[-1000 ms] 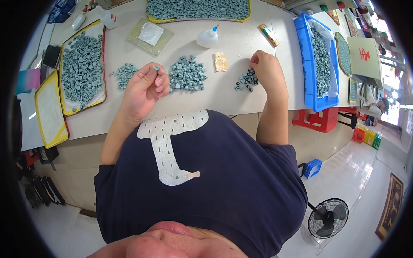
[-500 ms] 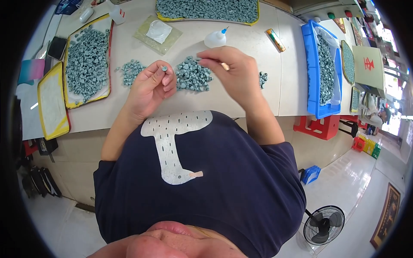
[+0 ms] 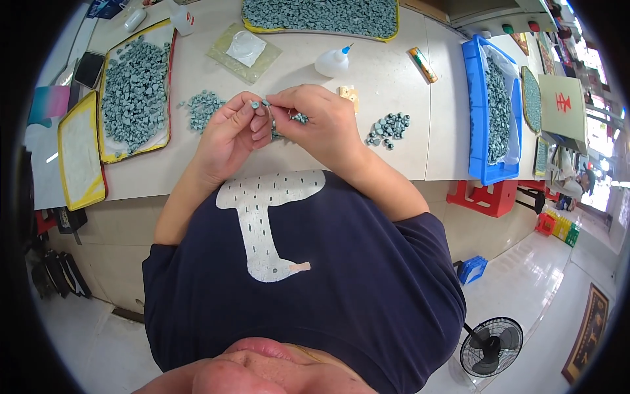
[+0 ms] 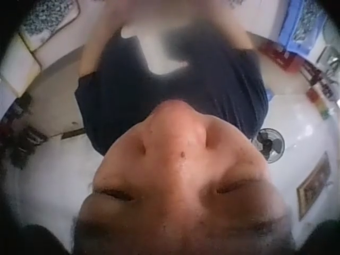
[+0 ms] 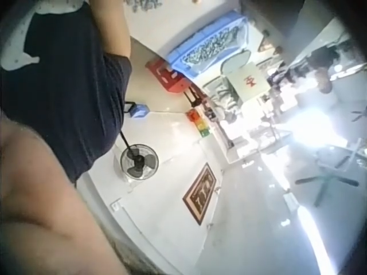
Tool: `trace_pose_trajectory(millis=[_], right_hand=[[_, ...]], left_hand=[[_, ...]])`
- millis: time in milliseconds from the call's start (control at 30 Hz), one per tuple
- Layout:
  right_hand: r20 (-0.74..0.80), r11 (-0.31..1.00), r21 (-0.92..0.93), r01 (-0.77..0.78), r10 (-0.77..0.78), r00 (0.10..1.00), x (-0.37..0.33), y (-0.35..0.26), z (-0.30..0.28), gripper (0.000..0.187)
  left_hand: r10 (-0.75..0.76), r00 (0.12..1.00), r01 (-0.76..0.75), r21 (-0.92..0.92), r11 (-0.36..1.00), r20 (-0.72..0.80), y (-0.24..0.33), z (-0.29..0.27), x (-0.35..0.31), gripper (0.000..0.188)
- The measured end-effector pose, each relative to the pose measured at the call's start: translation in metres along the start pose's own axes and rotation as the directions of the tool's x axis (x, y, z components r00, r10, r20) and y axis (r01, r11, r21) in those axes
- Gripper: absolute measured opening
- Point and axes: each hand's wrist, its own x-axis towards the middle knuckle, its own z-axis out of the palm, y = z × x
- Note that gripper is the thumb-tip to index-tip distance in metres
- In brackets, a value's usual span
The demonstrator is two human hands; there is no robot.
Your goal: The recorder is applying glue to small blue plastic components and joining them together at a factory assembly bench.
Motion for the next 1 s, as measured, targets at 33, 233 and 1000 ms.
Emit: trace_pose_trajectory(millis=[33, 233, 1000], right_hand=[[-0.029, 0.999, -0.021, 0.029, -0.03, 0.999, 0.0, 0.0, 0.001, 0.021], [-0.025, 0.954, -0.138, 0.266, -0.271, 0.962, 0.006, 0.003, 0.003, 0.022], [-0.01, 0.96, 0.007, 0.28, -0.28, 0.96, 0.001, 0.008, 0.02, 0.022]], left_hand=[[0.0, 1.0, 0.0, 0.01, 1.0, -0.003, 0.001, 0.0, 0.0, 0.017], [0.015, 1.0, -0.014, 0.058, 0.998, -0.012, 0.001, 0.0, 0.0, 0.016], [0.428, 0.903, -0.301, 0.683, 0.666, -0.019, -0.002, -0.005, -0.008, 0.013]])
